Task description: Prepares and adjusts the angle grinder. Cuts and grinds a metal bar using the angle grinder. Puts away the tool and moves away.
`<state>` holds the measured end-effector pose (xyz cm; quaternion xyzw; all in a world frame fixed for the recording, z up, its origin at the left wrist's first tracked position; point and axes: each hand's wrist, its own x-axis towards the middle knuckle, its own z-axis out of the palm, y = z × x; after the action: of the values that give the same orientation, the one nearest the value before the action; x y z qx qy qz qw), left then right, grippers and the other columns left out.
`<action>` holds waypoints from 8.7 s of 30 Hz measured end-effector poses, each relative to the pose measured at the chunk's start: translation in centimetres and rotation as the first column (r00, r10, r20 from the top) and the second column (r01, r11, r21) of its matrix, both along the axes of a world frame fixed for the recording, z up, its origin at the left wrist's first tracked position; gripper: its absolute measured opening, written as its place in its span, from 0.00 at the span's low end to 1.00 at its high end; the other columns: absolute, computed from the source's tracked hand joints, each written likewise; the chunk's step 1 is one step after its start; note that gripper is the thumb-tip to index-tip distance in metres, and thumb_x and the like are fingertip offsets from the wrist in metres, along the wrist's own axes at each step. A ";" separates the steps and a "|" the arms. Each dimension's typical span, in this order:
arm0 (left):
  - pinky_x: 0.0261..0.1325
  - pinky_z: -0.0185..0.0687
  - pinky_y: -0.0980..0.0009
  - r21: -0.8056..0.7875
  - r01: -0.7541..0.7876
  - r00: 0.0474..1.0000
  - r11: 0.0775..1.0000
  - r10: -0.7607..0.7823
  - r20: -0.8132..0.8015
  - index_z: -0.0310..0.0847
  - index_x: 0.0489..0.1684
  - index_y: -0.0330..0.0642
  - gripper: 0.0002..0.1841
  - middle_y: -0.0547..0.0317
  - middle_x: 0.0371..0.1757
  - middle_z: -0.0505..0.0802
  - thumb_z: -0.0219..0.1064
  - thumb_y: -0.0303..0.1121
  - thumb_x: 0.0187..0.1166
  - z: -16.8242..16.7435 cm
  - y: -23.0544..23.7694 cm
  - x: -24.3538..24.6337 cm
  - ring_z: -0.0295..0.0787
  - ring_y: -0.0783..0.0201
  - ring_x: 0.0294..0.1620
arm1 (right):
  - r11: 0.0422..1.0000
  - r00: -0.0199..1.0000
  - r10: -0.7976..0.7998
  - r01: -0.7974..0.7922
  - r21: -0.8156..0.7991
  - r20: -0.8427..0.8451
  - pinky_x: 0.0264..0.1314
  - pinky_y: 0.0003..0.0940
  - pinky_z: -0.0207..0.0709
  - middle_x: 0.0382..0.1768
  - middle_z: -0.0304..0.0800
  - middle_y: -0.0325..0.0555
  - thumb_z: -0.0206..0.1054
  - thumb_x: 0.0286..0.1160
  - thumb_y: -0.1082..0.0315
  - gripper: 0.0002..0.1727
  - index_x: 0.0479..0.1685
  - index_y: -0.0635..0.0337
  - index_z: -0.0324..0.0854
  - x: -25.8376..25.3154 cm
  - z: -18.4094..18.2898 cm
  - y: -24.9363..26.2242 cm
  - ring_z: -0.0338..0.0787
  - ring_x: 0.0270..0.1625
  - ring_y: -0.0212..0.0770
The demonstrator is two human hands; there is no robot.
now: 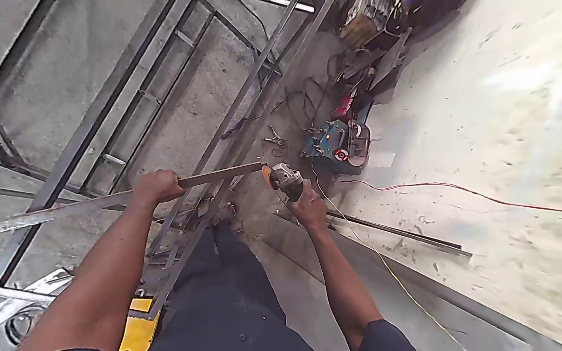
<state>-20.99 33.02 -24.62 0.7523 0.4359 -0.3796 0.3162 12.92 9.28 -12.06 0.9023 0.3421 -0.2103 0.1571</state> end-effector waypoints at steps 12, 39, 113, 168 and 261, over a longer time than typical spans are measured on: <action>0.36 0.83 0.34 0.155 -0.029 0.998 0.987 0.021 0.054 0.87 0.32 0.52 0.15 0.48 0.33 0.93 0.73 0.53 0.65 0.2 -1.7 -0.6 0.93 0.39 0.41 | 0.970 0.960 -0.240 0.243 -0.002 -0.145 0.48 0.65 0.83 0.48 0.93 0.53 0.81 0.42 0.41 0.50 0.76 0.47 0.70 1.9 -0.1 -0.6 0.93 0.51 0.57; 0.30 0.78 0.31 -0.113 -0.075 0.997 0.991 0.073 -0.025 0.83 0.20 0.44 0.24 0.43 0.27 0.90 0.77 0.57 0.60 -2.3 -0.4 1.2 0.90 0.39 0.34 | 0.852 0.736 -0.382 0.514 0.095 -0.559 0.48 0.59 0.87 0.53 0.90 0.54 0.89 0.37 0.54 0.55 0.79 0.51 0.67 2.4 -2.4 -2.5 0.92 0.50 0.51; 0.29 0.77 0.33 0.302 -0.080 0.992 0.950 0.106 -0.071 0.85 0.31 0.46 0.18 0.40 0.33 0.92 0.69 0.53 0.66 1.8 -5.4 2.1 0.92 0.34 0.38 | 0.879 0.771 -0.373 0.472 0.070 -0.516 0.51 0.63 0.86 0.53 0.91 0.56 0.90 0.37 0.50 0.57 0.81 0.51 0.67 2.1 -3.2 -2.9 0.92 0.52 0.54; 0.31 0.77 0.33 0.350 -0.132 0.991 0.927 0.128 0.032 0.83 0.31 0.40 0.19 0.37 0.32 0.91 0.68 0.50 0.69 2.2 -6.0 1.9 0.91 0.31 0.38 | 0.923 0.850 -0.313 0.378 0.074 -0.424 0.57 0.67 0.82 0.58 0.88 0.62 0.89 0.42 0.52 0.58 0.84 0.55 0.64 2.2 -2.9 -1.4 0.89 0.59 0.60; 0.53 0.78 0.26 0.291 -0.056 0.964 0.955 -0.024 0.265 0.87 0.51 0.52 0.31 0.46 0.53 0.92 0.80 0.60 0.50 -0.2 -3.1 1.0 0.86 0.35 0.58 | 0.486 0.434 -0.422 0.850 0.205 -0.796 0.43 0.49 0.91 0.44 0.91 0.57 0.87 0.46 0.65 0.43 0.70 0.61 0.72 2.2 -1.2 -5.1 0.94 0.40 0.50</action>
<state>-19.95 29.90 -24.84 0.8313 0.4478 -0.2034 0.2587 15.11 4.17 -13.23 0.8248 0.0254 -0.4374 -0.3574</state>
